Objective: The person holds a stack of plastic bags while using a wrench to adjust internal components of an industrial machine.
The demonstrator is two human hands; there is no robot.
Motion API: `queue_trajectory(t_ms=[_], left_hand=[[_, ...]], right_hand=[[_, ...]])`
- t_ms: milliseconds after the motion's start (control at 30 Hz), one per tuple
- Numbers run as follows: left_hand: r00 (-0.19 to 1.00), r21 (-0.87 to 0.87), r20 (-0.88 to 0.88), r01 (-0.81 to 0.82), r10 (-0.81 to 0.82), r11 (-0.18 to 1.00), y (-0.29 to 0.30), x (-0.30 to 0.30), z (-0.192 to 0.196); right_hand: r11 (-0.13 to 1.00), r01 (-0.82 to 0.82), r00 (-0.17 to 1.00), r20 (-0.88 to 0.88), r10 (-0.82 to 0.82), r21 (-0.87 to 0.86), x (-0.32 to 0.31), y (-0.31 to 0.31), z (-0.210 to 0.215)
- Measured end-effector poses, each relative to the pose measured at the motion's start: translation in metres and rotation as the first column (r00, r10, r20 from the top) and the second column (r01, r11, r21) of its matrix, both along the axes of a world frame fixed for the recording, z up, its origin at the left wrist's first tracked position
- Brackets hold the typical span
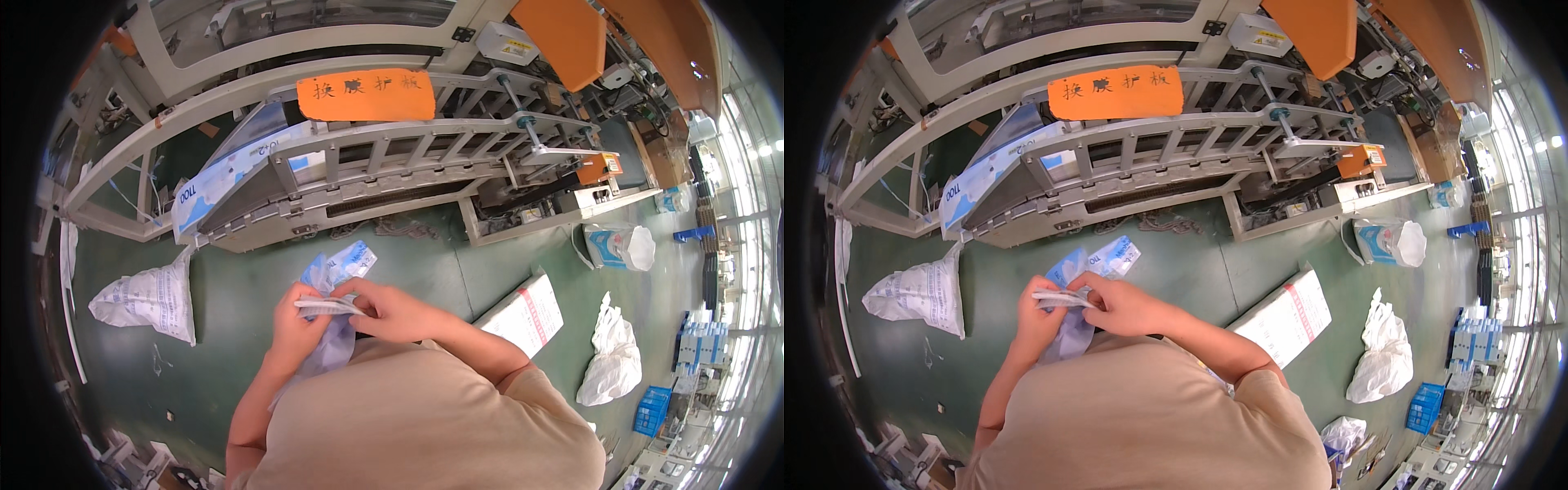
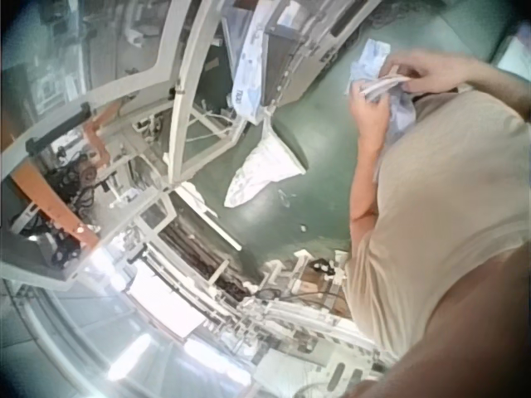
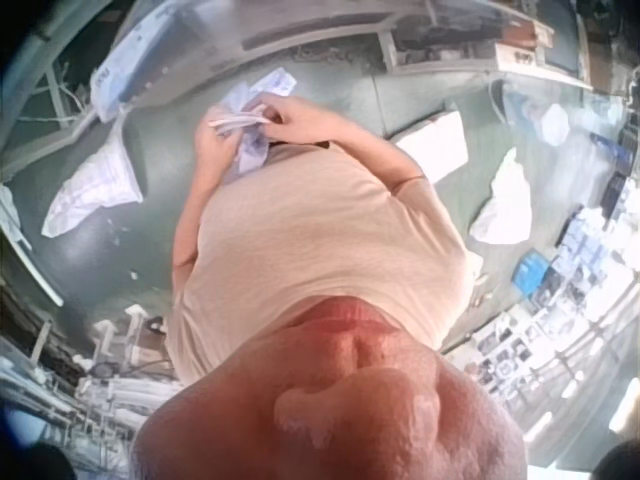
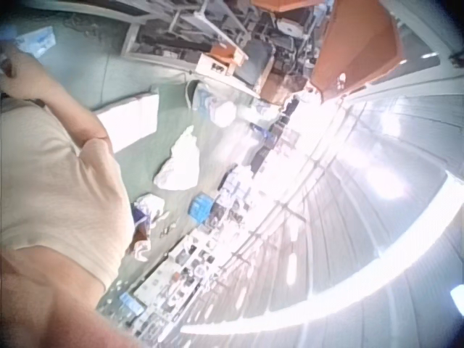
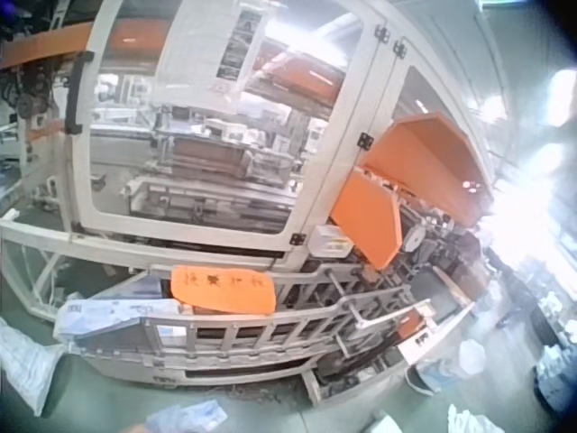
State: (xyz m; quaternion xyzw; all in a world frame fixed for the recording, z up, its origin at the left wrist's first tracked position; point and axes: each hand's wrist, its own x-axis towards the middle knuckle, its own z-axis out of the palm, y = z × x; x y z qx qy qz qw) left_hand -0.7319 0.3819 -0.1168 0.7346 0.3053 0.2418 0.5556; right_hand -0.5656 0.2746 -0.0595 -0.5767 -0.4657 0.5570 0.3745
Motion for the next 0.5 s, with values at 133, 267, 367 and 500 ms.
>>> queue_trajectory(t_ms=[133,267,367,500], left_hand=[[0.997,0.134,0.059,0.045,-0.054,0.990,0.043,-0.015,0.006],[0.988,0.104,0.095,0.111,-0.121,0.988,0.068,-0.023,0.005],[0.973,0.096,0.213,-0.114,0.091,0.989,0.067,-0.025,-0.004],[0.880,0.132,0.313,-0.412,0.357,0.901,0.058,-0.022,-0.012]], right_hand=[[1.000,0.018,0.989,0.148,-0.018,0.004,-0.018,0.040,0.001],[1.000,-0.005,0.956,0.292,0.002,0.010,-0.025,0.064,0.010],[0.986,-0.108,0.946,0.318,0.063,0.125,-0.023,0.078,0.013],[0.892,-0.254,0.897,0.436,0.073,0.374,-0.014,0.095,0.021]])
